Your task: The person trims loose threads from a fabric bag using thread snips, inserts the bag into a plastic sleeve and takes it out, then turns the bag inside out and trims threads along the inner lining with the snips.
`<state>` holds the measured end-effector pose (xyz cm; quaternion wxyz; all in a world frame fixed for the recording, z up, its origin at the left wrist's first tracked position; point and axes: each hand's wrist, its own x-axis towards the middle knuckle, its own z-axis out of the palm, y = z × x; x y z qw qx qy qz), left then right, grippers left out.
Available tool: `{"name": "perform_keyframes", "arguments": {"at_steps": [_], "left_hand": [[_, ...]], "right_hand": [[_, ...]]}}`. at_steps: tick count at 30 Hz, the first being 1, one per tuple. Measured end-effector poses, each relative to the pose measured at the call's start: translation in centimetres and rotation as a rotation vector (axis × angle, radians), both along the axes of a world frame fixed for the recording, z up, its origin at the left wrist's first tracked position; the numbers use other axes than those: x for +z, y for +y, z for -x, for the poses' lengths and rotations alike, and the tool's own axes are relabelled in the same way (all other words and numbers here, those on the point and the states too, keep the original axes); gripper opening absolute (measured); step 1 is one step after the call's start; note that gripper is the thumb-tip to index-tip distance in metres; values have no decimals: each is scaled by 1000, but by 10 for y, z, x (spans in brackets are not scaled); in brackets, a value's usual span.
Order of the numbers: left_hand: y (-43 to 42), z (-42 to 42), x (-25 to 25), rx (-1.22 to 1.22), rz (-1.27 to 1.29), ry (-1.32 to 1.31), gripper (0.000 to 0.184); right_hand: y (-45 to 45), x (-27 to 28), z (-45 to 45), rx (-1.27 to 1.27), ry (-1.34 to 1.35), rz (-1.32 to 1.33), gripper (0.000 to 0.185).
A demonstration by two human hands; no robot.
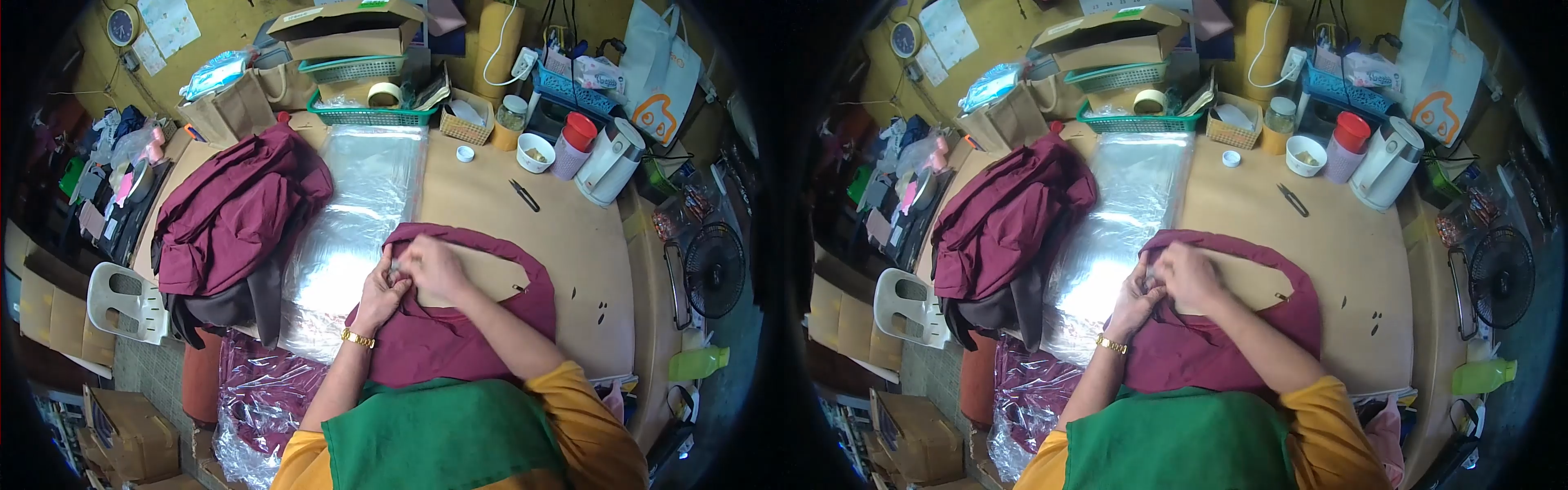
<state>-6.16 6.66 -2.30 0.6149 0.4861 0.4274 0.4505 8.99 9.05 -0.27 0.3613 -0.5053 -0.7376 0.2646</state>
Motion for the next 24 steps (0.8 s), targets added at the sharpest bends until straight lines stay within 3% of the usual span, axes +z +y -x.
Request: {"name": "perform_keyframes", "arguments": {"at_steps": [4, 5, 8, 12, 14, 16, 19, 20, 22, 24], "left_hand": [[5, 0, -26, -87, -138, 45, 83], [6, 5, -23, -127, -143, 236, 82], [3, -3, -27, -20, -146, 54, 80], [7, -7, -55, 22, -358, 166, 78], [-1, -5, -31, -124, -203, 158, 85], [-1, -6, -27, -89, -220, 228, 85], [0, -4, -21, -110, -132, 135, 82], [-3, -4, -13, -51, -119, 209, 80], [-6, -11, 1, 4, -105, 281, 77], [-6, -20, 7, 177, -96, 228, 73]], "right_hand": [[7, -19, 15, -87, -7, -60, 4], [14, -24, 14, -117, -19, -62, 4], [-1, -21, 13, -107, 27, -85, 5], [-22, -15, 4, -34, 5, -94, 9], [4, -25, 2, -115, -5, -100, 9], [13, -26, 6, -102, 9, -78, 8], [-15, -21, -1, -90, -5, -78, 7], [-29, -18, -7, -89, -6, -82, 7], [-58, -7, -23, 39, -92, 169, 8], [-69, 9, -36, -10, -64, 173, 10]]}}
